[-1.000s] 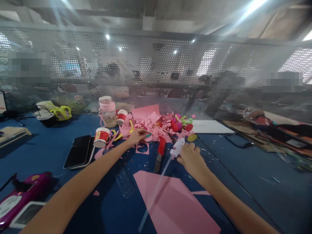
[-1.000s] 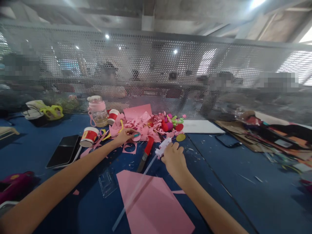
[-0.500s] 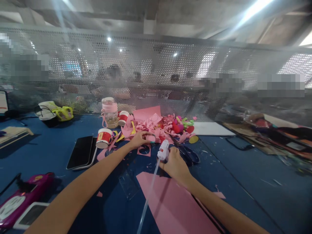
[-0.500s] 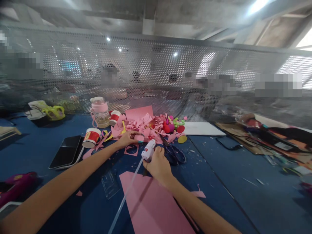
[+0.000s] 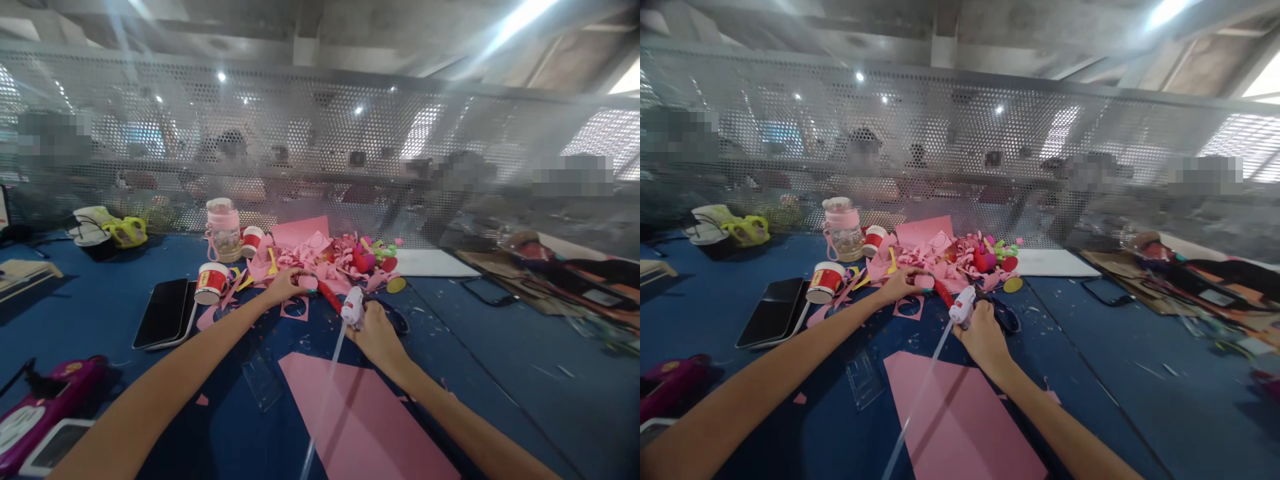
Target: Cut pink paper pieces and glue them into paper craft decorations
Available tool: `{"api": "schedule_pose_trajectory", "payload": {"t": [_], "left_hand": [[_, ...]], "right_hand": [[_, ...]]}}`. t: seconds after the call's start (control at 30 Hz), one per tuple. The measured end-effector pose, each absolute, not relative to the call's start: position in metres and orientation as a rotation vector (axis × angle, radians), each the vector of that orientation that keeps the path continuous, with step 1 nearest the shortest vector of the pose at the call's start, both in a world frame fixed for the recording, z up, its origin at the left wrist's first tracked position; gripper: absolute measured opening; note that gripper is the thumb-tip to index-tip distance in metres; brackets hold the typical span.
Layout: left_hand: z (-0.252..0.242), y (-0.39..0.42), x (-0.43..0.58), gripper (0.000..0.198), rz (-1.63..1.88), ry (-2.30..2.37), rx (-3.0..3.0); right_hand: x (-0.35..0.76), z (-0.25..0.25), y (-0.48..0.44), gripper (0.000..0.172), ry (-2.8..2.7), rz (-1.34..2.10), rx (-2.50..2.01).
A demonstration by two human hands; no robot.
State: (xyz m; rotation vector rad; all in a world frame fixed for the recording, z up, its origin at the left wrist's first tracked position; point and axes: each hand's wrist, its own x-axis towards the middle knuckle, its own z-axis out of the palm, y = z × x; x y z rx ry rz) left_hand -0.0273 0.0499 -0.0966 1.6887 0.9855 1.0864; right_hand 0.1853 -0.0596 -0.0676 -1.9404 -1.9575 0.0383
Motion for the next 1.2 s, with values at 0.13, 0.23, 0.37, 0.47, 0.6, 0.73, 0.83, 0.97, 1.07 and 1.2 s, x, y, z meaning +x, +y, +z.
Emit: {"api": "schedule_pose_trajectory", "payload": {"t": [0.13,0.23,0.37,0.47,0.6,0.73,0.83,0.97,1.07,1.2], "left_hand": [[-0.094,0.048,-0.025,0.052,1.144,0.954,1.632],[-0.092,0.046,-0.025,0.051,1.183,0.944,1.596],[-0.090,0.045,-0.024,0.050,1.192,0.936,1.589],[-0.091,0.045,-0.024,0.049,1.184,0.922,1.595],[-0.092,0.045,-0.023,0.049,1.166,0.911,1.610],[-0.092,0.044,-0.023,0.049,1.147,0.909,1.636],[-0.092,0.043,-0.023,0.049,1.137,0.925,1.663],[-0.093,0.043,-0.022,0.050,1.079,0.916,1.702],[-0.095,0.044,-0.023,0.054,1.023,0.893,1.719],[-0.096,0.045,-0.024,0.056,0.998,0.882,1.718]], "right_hand": [[0.189,-0.067,-0.056,0.033,-1.948,0.020,-1.936],[0.192,-0.066,-0.055,0.032,-1.928,0.012,-1.957],[0.198,-0.063,-0.051,0.028,-1.870,-0.007,-2.011],[0.203,-0.058,-0.049,0.030,-1.830,-0.024,-2.040],[0.209,-0.049,-0.047,0.029,-1.781,-0.131,-2.077],[0.215,-0.042,-0.044,0.032,-1.755,-0.184,-1.908],[0.215,-0.040,-0.043,0.028,-1.800,-0.174,-1.614],[0.204,-0.045,-0.045,0.018,-1.781,0.154,-1.272],[0.194,-0.056,-0.048,0.021,-1.600,0.778,-1.152],[0.192,-0.071,-0.051,0.035,-1.502,1.053,-1.112]]}}
